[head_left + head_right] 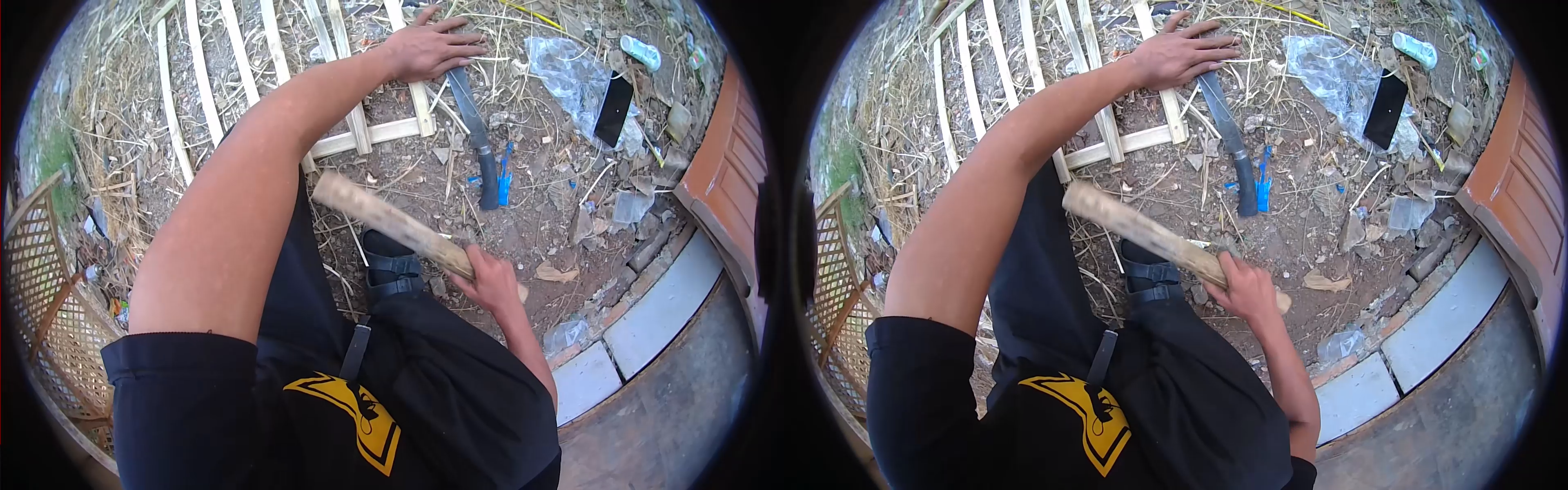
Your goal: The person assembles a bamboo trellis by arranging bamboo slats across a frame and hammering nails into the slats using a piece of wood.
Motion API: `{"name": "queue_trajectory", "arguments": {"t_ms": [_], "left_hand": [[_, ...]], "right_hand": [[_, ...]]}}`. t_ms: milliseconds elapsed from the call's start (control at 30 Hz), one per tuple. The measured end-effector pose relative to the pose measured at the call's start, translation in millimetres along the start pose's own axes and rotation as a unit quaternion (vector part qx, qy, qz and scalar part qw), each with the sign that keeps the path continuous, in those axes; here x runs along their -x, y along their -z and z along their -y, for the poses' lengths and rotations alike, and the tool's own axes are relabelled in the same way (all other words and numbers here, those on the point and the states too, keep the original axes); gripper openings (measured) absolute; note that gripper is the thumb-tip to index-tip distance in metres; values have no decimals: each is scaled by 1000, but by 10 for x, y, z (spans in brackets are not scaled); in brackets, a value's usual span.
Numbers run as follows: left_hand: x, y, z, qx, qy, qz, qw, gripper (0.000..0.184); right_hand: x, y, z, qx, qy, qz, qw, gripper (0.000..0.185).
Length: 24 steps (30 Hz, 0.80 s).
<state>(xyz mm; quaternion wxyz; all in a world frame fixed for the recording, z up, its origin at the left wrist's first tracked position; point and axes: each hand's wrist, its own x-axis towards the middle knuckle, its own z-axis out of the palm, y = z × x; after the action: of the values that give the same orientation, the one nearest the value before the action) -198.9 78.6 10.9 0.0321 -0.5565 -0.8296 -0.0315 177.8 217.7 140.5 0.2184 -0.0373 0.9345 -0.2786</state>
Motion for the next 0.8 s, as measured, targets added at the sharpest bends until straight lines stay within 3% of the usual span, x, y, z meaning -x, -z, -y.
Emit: {"name": "queue_trajectory", "arguments": {"t_ms": [67,133,333,400,567,600,700,800], "left_hand": [[11,-9,-33,14,10,4,1000,46],[20,5,-91,16,11,14,1000,46],[-22,-4,-30,-18,26,46,998,47],[4,4,-57,-27,9,28,999,46],[9,16,-36,-8,2,8,1000,47],[-34,-27,13,-11,3,5,1000,47],[-8,-36,40,174,-21,-10,984,50],[2,-29,45,171,-19,0,985,50]], "right_hand": [[-59,55,-152,17,-10,19,1000,43],[-110,73,-251,2,-165,-16,986,44],[-63,91,-118,-32,-35,15,999,38],[-81,51,-179,-88,-204,-38,974,39],[-19,12,174,-99,-124,-80,984,37],[-24,15,232,-96,-121,-83,985,37],[45,-90,518,-203,-137,-237,940,36],[127,-396,306,-126,-167,-227,951,36]]}}
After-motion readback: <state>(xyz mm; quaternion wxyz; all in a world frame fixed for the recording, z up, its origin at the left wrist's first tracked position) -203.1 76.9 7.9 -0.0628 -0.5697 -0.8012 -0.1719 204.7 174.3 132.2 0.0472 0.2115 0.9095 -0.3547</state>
